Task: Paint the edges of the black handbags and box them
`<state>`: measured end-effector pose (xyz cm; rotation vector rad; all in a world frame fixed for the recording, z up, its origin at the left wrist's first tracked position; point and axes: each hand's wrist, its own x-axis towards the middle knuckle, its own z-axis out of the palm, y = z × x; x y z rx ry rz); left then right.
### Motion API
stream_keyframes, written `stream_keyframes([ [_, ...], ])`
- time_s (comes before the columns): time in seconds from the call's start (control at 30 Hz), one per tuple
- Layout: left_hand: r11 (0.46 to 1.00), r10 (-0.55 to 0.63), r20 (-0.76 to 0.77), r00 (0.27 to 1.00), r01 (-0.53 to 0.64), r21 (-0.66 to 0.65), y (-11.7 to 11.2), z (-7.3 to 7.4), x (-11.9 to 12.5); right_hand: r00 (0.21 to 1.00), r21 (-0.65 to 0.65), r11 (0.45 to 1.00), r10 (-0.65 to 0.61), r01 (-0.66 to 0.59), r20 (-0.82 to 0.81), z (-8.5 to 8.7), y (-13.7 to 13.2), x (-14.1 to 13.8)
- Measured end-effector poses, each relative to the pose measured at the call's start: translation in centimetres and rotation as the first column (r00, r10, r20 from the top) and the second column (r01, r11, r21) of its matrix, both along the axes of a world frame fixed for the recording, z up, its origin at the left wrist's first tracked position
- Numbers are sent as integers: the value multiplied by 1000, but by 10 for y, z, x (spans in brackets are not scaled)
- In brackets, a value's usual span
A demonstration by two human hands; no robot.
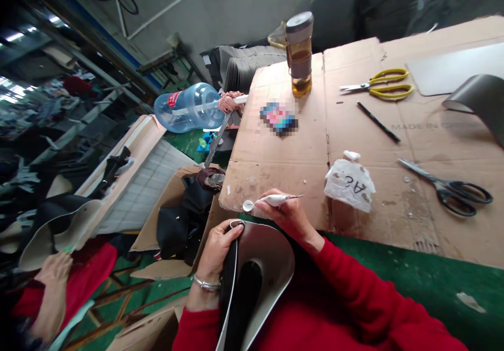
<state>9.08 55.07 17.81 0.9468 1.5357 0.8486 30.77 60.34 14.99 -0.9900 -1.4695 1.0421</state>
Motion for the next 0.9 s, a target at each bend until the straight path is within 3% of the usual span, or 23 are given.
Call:
stream_keyframes([
  [0.47, 992, 7, 96, 995, 5, -124, 13, -4, -1, 988, 43, 998, 35, -42, 150, 0, -1, -1],
  [0.77, 997, -32, -6, 999, 31, -68, 12, 6, 6, 999, -68, 997, -39, 38, -22, -2, 2, 0],
  [0.9, 995, -50, 24, 998, 52, -85, 11, 3, 8, 984, -183, 983, -25, -8, -175, 2, 4, 4],
])
